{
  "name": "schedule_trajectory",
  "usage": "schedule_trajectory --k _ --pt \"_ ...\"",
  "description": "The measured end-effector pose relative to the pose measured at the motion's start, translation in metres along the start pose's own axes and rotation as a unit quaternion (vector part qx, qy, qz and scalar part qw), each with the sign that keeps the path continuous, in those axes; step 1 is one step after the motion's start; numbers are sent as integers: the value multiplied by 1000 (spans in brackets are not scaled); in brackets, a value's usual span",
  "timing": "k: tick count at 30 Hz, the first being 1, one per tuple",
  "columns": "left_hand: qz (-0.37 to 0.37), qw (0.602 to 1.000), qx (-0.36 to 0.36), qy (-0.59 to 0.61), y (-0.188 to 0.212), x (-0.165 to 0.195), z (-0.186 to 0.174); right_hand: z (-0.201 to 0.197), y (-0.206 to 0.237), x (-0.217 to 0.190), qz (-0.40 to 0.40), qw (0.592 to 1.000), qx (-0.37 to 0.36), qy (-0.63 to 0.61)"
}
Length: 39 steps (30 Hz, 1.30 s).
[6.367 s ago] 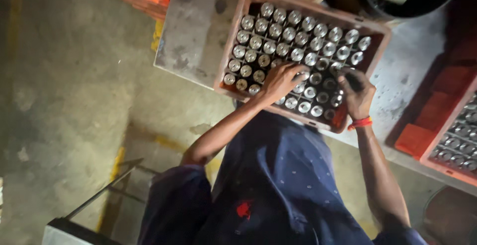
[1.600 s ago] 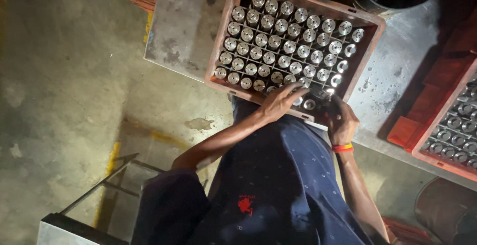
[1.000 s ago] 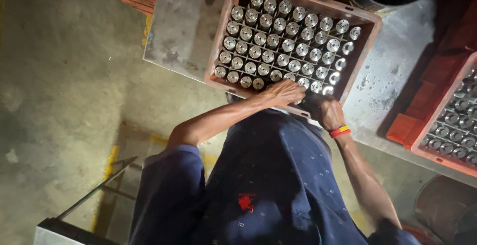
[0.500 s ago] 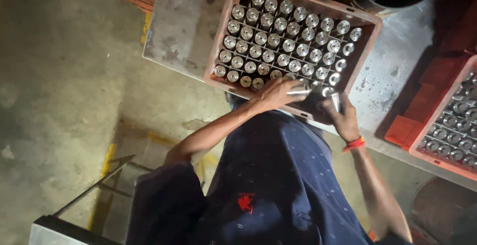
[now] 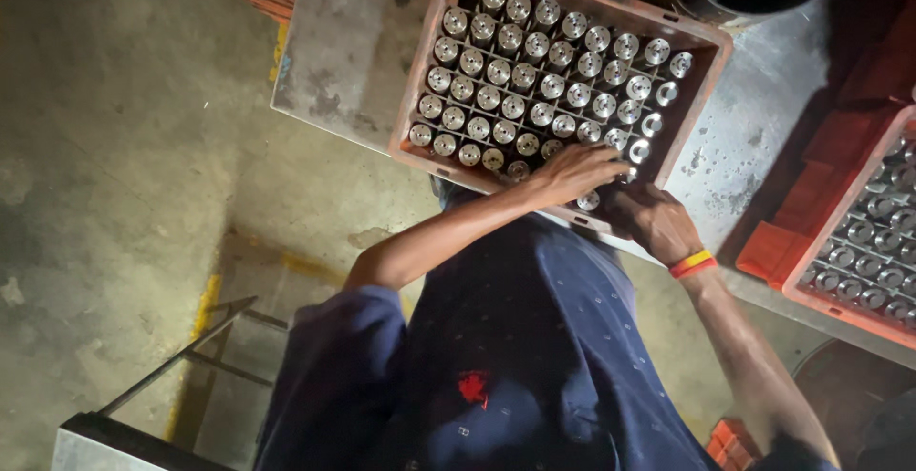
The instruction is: The person repeatedly scoops small dark pellets from a bucket and places them into the cavities of a pink plastic mold tray. They use a cylindrical scoop to transfer the pellets and occasionally adjust the tray or use a small metal tool to settle the contents.
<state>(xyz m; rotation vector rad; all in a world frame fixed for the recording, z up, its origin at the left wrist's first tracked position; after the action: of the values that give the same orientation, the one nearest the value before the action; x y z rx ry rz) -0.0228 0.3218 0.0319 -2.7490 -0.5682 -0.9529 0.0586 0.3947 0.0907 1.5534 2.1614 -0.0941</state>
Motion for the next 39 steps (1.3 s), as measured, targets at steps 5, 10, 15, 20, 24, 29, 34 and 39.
schedule_trajectory --k 5,10,15,20,24,29,34,39 --pt "129 961 199 -144 -32 31 -17 25 -12 3 -32 987 46 152" --pt "123 984 -76 -100 -52 16 10 28 -8 19 -15 996 -10 88" --pt "54 990 31 128 -42 3 -39 -53 47 40 70 982 139 -107" --pt "-150 781 122 593 -30 -17 -39 -55 60 62 177 837 284 -434" --pt "-219 934 44 278 -21 -35 -14 -27 42 19 167 914 234 -286" --pt "47 985 73 151 -25 -1 3 -1 30 -9 208 969 122 -59" --pt "26 964 43 262 -33 9 2 -14 28 -16 121 975 182 -32" --pt "-186 962 58 193 -38 -21 -28 -21 22 13 227 956 187 -1"
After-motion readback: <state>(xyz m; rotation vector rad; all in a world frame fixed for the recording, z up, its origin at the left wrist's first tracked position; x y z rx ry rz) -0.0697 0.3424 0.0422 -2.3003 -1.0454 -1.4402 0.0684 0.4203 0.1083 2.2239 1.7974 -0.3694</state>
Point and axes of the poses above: each hand's wrist, its own y-axis away from the middle knuckle, its own z-axis out of the palm, x = y × z, the point moved 8 cm from there along -y, towards the middle knuckle, and after that the axes turned 1 degree about y, right-handed, at the moved point
